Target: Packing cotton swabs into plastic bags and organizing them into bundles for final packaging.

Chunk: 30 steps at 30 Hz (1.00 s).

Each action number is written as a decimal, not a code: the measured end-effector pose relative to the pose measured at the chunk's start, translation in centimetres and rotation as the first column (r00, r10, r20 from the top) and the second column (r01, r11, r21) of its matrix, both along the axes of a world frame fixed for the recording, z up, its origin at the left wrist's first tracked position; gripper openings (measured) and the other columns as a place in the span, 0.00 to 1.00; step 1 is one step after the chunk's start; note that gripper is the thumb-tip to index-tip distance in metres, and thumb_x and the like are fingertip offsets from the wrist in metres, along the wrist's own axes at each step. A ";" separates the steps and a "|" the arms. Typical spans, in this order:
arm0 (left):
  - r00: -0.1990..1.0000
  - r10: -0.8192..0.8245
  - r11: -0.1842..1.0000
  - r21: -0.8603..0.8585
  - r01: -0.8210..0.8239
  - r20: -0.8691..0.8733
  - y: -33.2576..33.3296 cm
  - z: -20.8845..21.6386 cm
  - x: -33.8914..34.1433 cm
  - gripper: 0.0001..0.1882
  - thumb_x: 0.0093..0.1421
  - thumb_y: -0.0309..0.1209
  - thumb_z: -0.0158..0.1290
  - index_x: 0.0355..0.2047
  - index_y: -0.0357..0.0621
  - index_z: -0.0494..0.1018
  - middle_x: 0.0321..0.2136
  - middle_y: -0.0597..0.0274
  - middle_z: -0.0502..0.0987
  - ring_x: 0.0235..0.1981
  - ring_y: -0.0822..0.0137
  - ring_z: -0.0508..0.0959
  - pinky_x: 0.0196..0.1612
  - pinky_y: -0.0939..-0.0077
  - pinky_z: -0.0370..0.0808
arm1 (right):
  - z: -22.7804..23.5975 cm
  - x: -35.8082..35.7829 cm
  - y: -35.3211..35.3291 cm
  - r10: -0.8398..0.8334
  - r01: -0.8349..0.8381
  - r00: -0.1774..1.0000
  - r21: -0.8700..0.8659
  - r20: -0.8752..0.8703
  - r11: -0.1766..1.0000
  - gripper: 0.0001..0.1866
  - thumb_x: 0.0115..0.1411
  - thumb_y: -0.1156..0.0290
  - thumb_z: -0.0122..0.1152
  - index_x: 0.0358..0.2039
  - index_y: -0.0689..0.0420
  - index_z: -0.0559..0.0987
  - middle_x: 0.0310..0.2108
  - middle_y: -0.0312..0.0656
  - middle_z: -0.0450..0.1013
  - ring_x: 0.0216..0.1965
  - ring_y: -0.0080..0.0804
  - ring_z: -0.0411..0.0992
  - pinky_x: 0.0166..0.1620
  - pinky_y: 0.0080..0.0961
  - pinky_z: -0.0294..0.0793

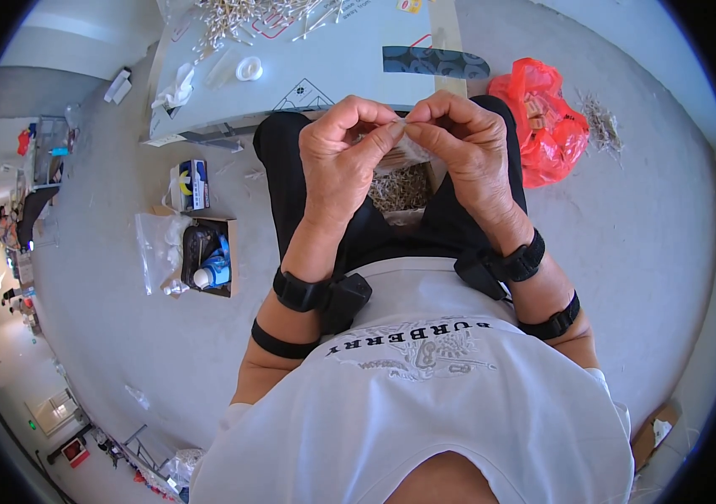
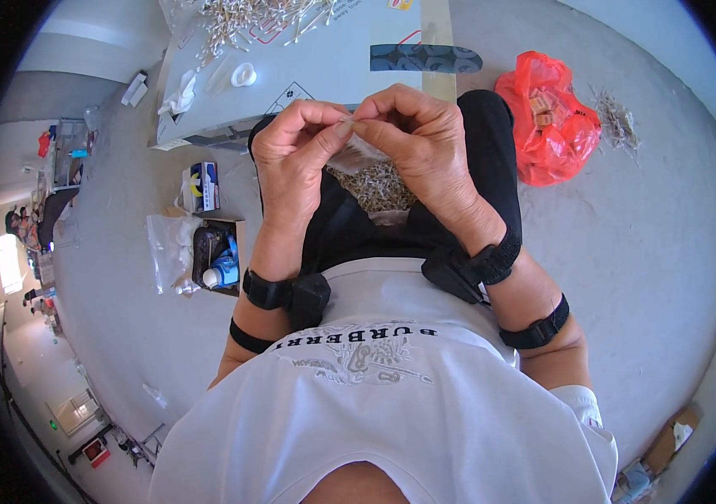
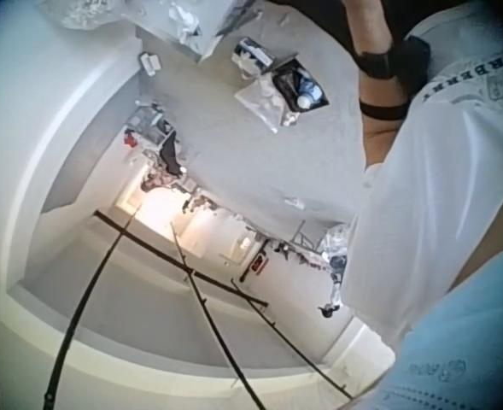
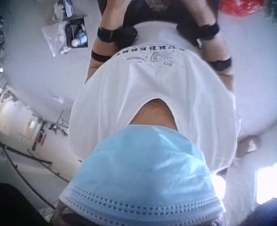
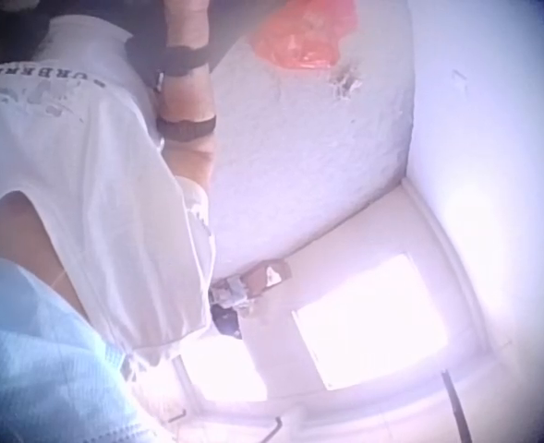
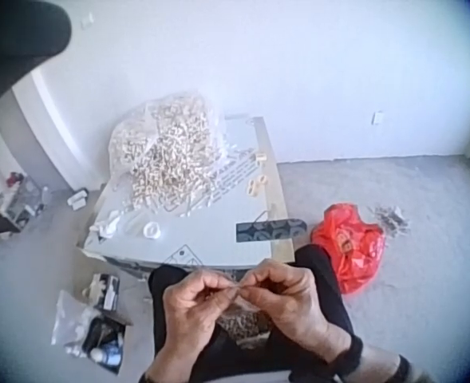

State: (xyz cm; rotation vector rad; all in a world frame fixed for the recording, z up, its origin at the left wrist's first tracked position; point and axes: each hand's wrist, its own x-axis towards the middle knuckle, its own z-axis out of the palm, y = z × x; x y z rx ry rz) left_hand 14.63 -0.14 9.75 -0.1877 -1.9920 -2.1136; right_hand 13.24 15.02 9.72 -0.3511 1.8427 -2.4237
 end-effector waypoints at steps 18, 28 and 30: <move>0.999 0.009 0.983 -0.184 -0.018 -0.050 0.2 0.3 0.4 0.05 0.52 0.17 0.57 0.28 0.37 0.74 0.27 0.68 0.76 0.27 0.81 0.72 0.32 0.88 0.70 | 0.2 -0.3 0.7 0.085 -0.084 0.989 -0.018 0.118 0.996 0.03 0.52 0.80 0.59 0.29 0.63 0.78 0.26 0.32 0.72 0.29 0.15 0.67 0.34 0.12 0.67; 0.937 0.002 0.866 -0.468 -0.176 -0.349 -0.3 0.2 -0.1 0.09 0.48 0.13 0.57 0.27 0.38 0.72 0.26 0.63 0.74 0.28 0.74 0.73 0.31 0.84 0.71 | 1.1 -0.4 1.0 0.150 -0.157 0.948 0.003 0.280 0.988 0.05 0.50 0.77 0.63 0.27 0.65 0.79 0.24 0.34 0.73 0.26 0.16 0.68 0.32 0.12 0.67; 0.923 -0.002 0.848 -0.490 -0.202 -0.385 -0.4 0.2 -0.2 0.10 0.47 0.12 0.57 0.27 0.39 0.72 0.26 0.64 0.74 0.27 0.73 0.73 0.30 0.83 0.71 | 1.0 -0.4 0.9 0.144 -0.152 0.950 0.007 0.278 0.988 0.05 0.50 0.77 0.63 0.27 0.65 0.79 0.24 0.34 0.73 0.26 0.16 0.68 0.32 0.12 0.67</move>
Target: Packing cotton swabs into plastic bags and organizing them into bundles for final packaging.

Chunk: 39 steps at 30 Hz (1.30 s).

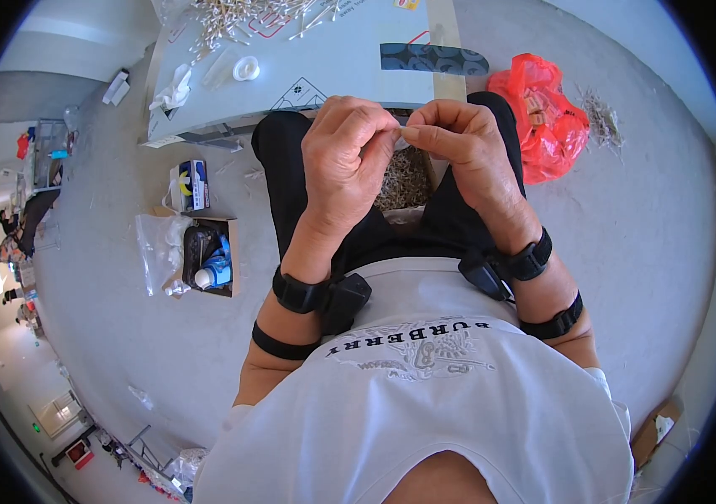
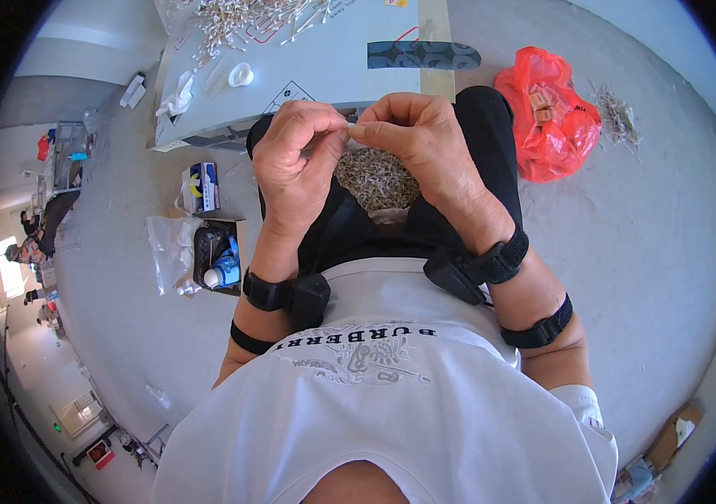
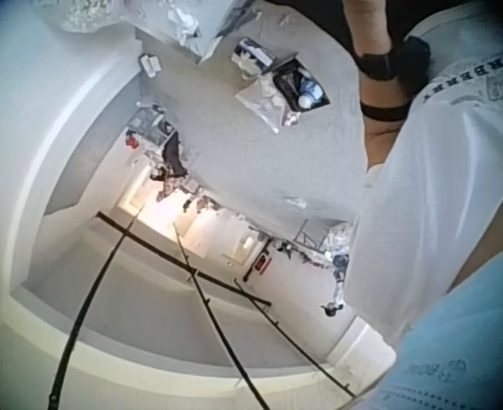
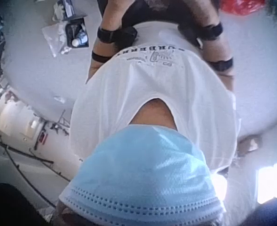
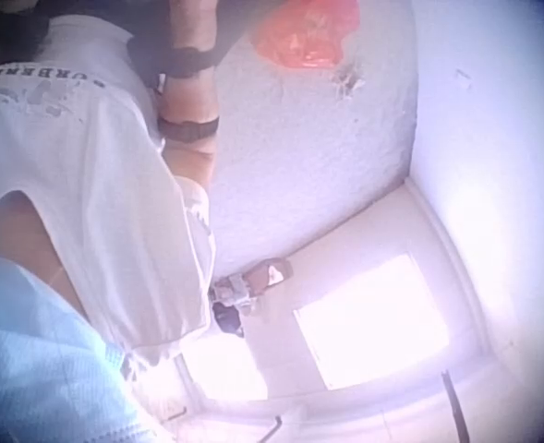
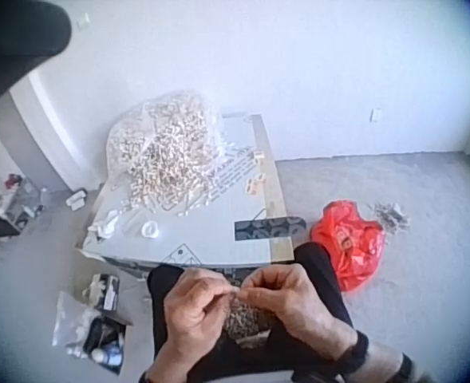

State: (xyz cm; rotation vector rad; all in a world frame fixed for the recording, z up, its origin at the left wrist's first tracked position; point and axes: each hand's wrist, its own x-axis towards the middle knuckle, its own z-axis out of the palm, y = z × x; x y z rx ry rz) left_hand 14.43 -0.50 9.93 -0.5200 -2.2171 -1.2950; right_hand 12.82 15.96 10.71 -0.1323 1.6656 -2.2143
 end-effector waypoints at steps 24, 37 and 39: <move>0.919 -0.108 0.982 0.187 0.038 0.380 0.0 0.7 0.7 0.04 0.50 0.18 0.58 0.25 0.36 0.73 0.23 0.69 0.75 0.25 0.81 0.70 0.30 0.86 0.69 | -1.1 -0.3 0.4 0.011 0.040 0.957 0.170 -0.289 0.985 0.04 0.52 0.76 0.62 0.27 0.62 0.76 0.24 0.33 0.72 0.26 0.18 0.68 0.30 0.18 0.67; 0.925 -0.087 0.987 0.157 0.030 0.369 0.1 0.7 0.6 0.06 0.49 0.19 0.60 0.25 0.35 0.72 0.24 0.67 0.76 0.26 0.80 0.72 0.32 0.85 0.70 | -0.7 -0.8 0.4 0.115 -0.103 0.984 0.092 -0.135 0.990 0.06 0.51 0.75 0.64 0.29 0.63 0.78 0.24 0.32 0.72 0.27 0.16 0.67 0.32 0.14 0.66; 0.929 -0.084 0.986 0.163 0.026 0.361 0.1 0.6 0.6 0.06 0.49 0.19 0.60 0.25 0.36 0.72 0.24 0.67 0.76 0.25 0.80 0.72 0.32 0.85 0.70 | -0.5 -0.9 0.5 0.126 -0.126 0.990 0.004 -0.060 0.992 0.06 0.51 0.75 0.63 0.29 0.64 0.78 0.24 0.32 0.72 0.27 0.15 0.67 0.32 0.14 0.66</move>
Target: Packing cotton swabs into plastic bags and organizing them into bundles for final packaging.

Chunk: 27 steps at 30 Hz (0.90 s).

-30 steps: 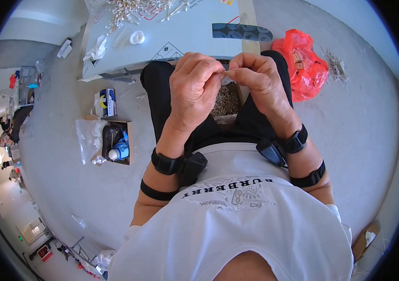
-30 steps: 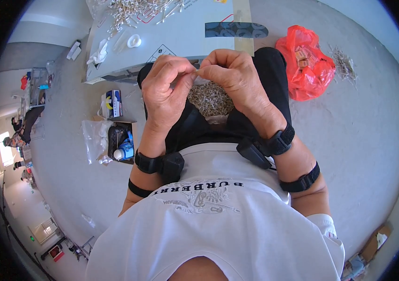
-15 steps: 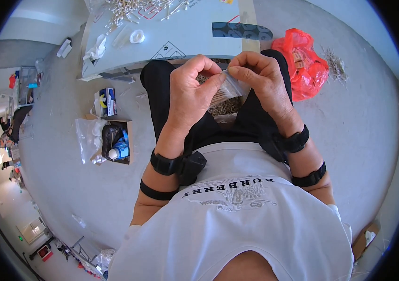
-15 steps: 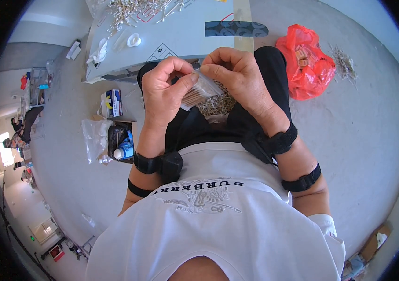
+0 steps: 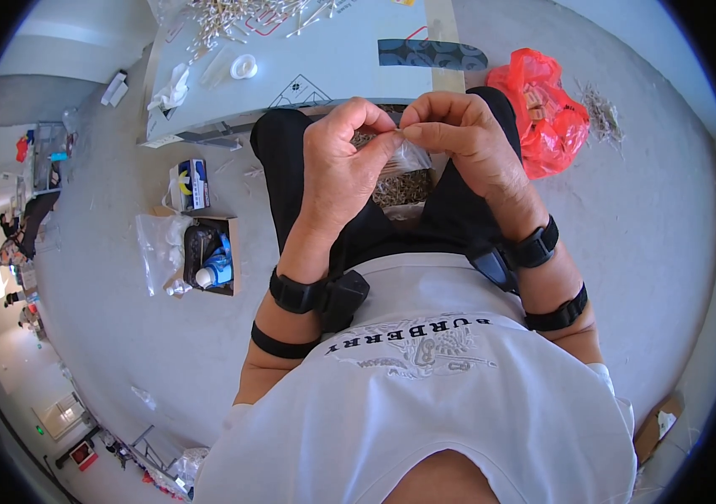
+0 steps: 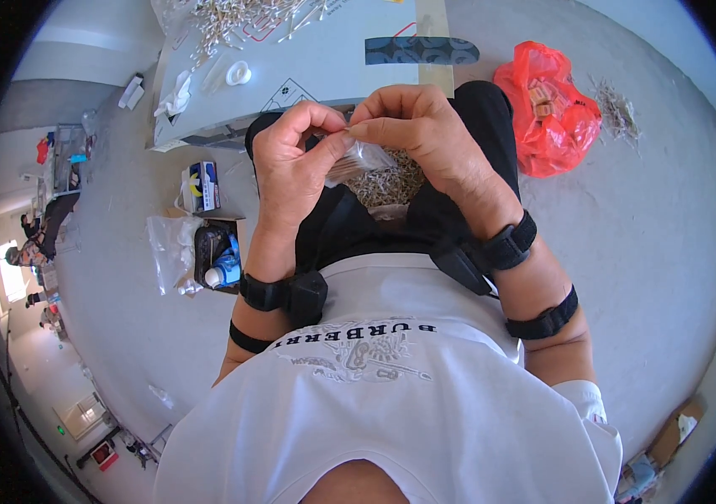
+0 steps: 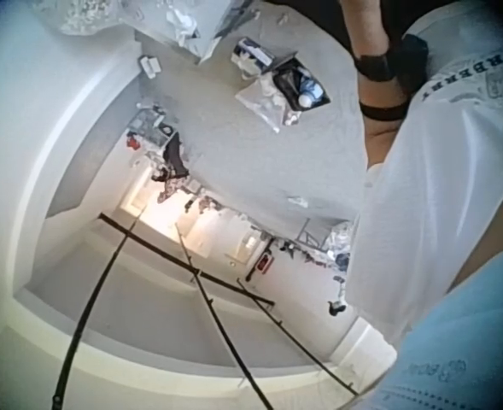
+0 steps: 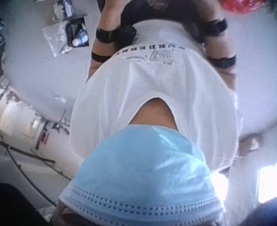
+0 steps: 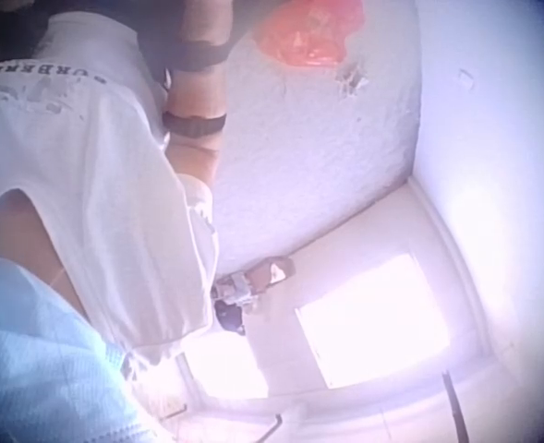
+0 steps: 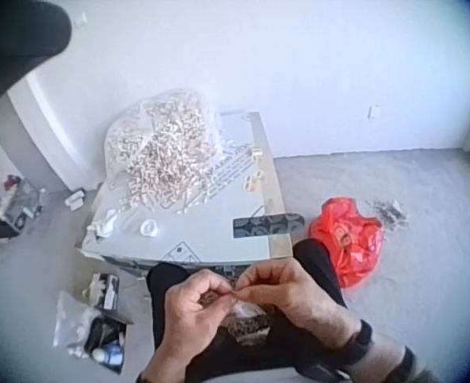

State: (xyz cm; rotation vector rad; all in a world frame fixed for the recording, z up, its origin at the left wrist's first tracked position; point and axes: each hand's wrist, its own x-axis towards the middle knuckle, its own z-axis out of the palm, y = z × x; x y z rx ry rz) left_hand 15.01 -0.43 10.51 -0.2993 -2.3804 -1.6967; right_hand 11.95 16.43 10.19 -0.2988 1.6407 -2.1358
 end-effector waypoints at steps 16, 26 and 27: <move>0.995 -0.061 0.995 -0.081 0.055 -0.074 0.2 0.6 -0.1 0.08 0.46 0.14 0.57 0.25 0.35 0.70 0.24 0.64 0.74 0.27 0.76 0.73 0.34 0.83 0.70 | -0.8 -0.8 0.7 0.100 -0.075 0.957 -0.102 0.273 0.992 0.07 0.47 0.74 0.66 0.27 0.62 0.78 0.19 0.29 0.68 0.19 0.14 0.58 0.23 0.12 0.52; 0.991 -0.069 0.988 -0.143 0.052 -0.118 0.1 0.5 -0.2 0.08 0.45 0.13 0.56 0.25 0.35 0.70 0.24 0.63 0.74 0.27 0.74 0.73 0.33 0.82 0.71 | -0.8 -0.7 0.9 0.150 -0.105 0.944 -0.162 0.295 0.981 0.06 0.50 0.72 0.63 0.26 0.61 0.78 0.19 0.28 0.66 0.19 0.13 0.56 0.22 0.12 0.52; 0.991 -0.069 0.988 -0.143 0.052 -0.118 0.2 0.5 -0.2 0.08 0.45 0.13 0.56 0.25 0.35 0.70 0.24 0.63 0.74 0.27 0.74 0.73 0.33 0.82 0.71 | -0.9 -0.6 0.9 0.149 -0.105 0.944 -0.162 0.295 0.981 0.06 0.50 0.72 0.63 0.26 0.61 0.78 0.19 0.28 0.66 0.19 0.13 0.56 0.22 0.12 0.52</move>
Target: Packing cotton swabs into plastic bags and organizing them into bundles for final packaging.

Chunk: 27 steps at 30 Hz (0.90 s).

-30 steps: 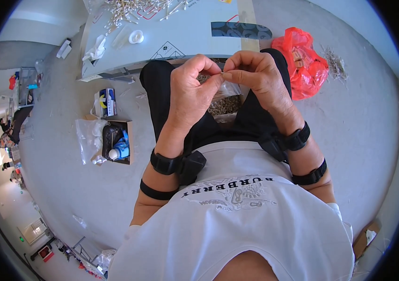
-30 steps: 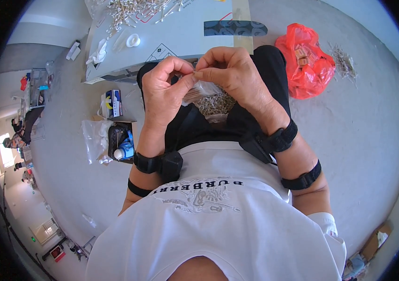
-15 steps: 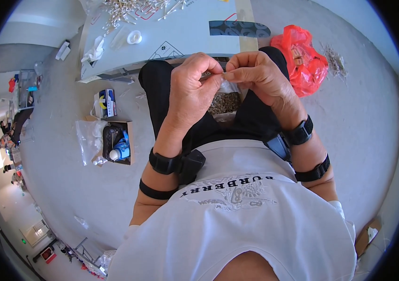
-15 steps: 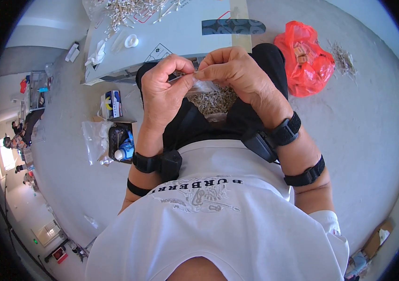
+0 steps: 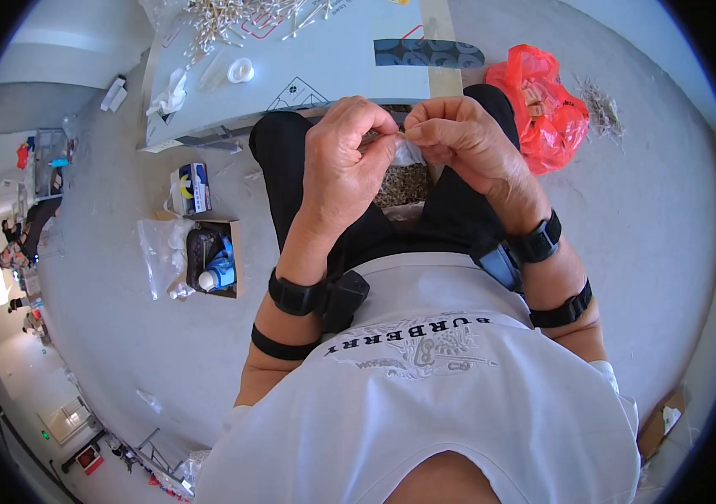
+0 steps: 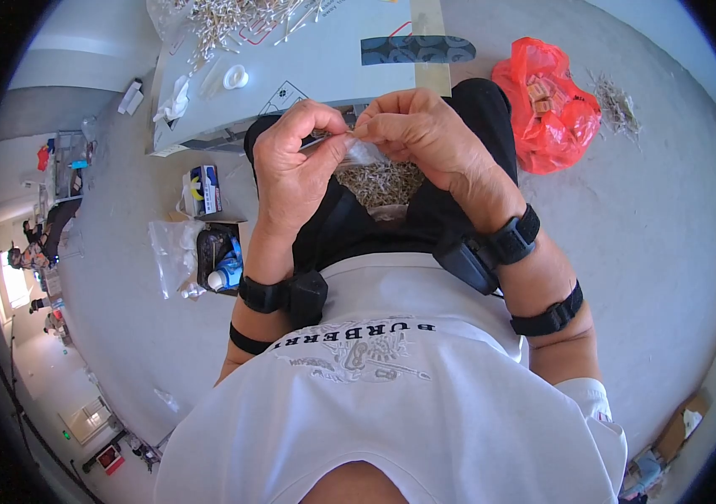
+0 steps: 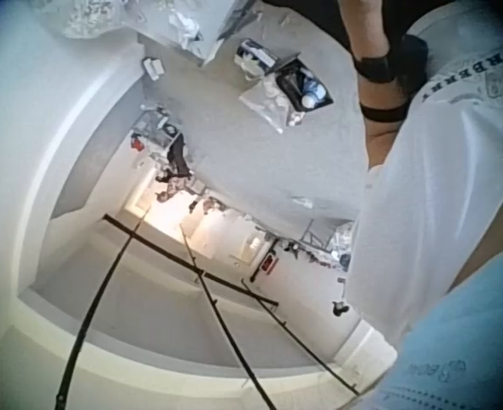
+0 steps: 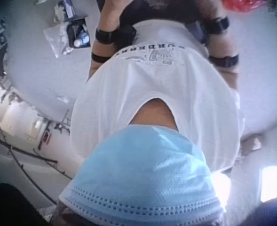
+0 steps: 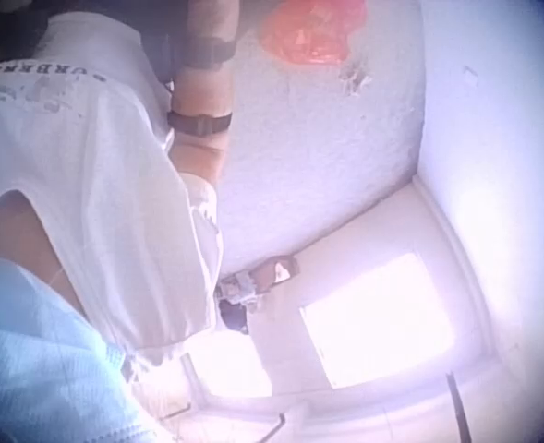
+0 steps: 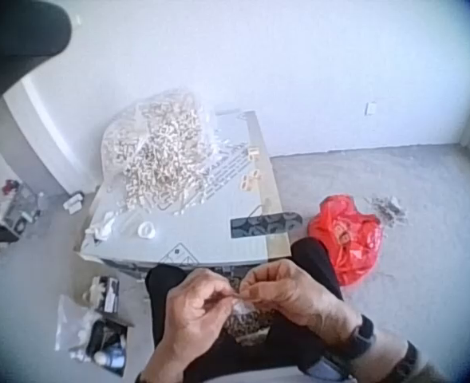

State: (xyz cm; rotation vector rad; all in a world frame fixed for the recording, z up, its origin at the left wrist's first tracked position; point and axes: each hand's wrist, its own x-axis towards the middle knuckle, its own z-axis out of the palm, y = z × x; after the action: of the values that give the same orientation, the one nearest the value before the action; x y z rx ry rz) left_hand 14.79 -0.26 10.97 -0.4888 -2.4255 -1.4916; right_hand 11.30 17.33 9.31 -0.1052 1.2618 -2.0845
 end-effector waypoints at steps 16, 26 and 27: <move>0.994 0.033 0.984 0.170 -0.050 0.100 0.1 -0.7 0.1 0.06 0.49 0.18 0.58 0.25 0.36 0.71 0.22 0.66 0.75 0.25 0.78 0.72 0.31 0.84 0.70 | 0.6 0.8 -0.9 -0.103 0.268 0.842 0.244 -0.530 0.932 0.06 0.54 0.74 0.59 0.26 0.64 0.75 0.22 0.29 0.68 0.26 0.14 0.62 0.30 0.14 0.64; 0.960 -0.008 0.852 0.505 -0.139 0.279 0.4 -0.7 0.0 0.02 0.52 0.19 0.55 0.26 0.36 0.72 0.20 0.70 0.73 0.22 0.83 0.70 0.27 0.88 0.68 | 0.8 1.3 -1.5 -0.268 0.307 0.853 0.014 -0.448 0.952 0.08 0.57 0.71 0.62 0.30 0.62 0.76 0.23 0.29 0.69 0.28 0.13 0.63 0.32 0.13 0.65; 0.961 -0.008 0.852 0.505 -0.139 0.278 0.5 -0.8 -0.1 0.02 0.52 0.19 0.55 0.26 0.36 0.72 0.20 0.70 0.73 0.22 0.83 0.70 0.27 0.88 0.68 | 0.7 1.2 -1.2 -0.268 0.306 0.852 0.013 -0.449 0.952 0.08 0.57 0.71 0.62 0.30 0.62 0.76 0.23 0.29 0.69 0.28 0.13 0.63 0.32 0.13 0.65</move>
State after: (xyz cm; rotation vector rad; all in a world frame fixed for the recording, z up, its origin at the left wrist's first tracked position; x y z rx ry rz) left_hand 14.71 0.26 10.20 -0.0830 -2.0410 -2.1999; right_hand 12.55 16.09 10.01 -0.3963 1.7266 -2.3419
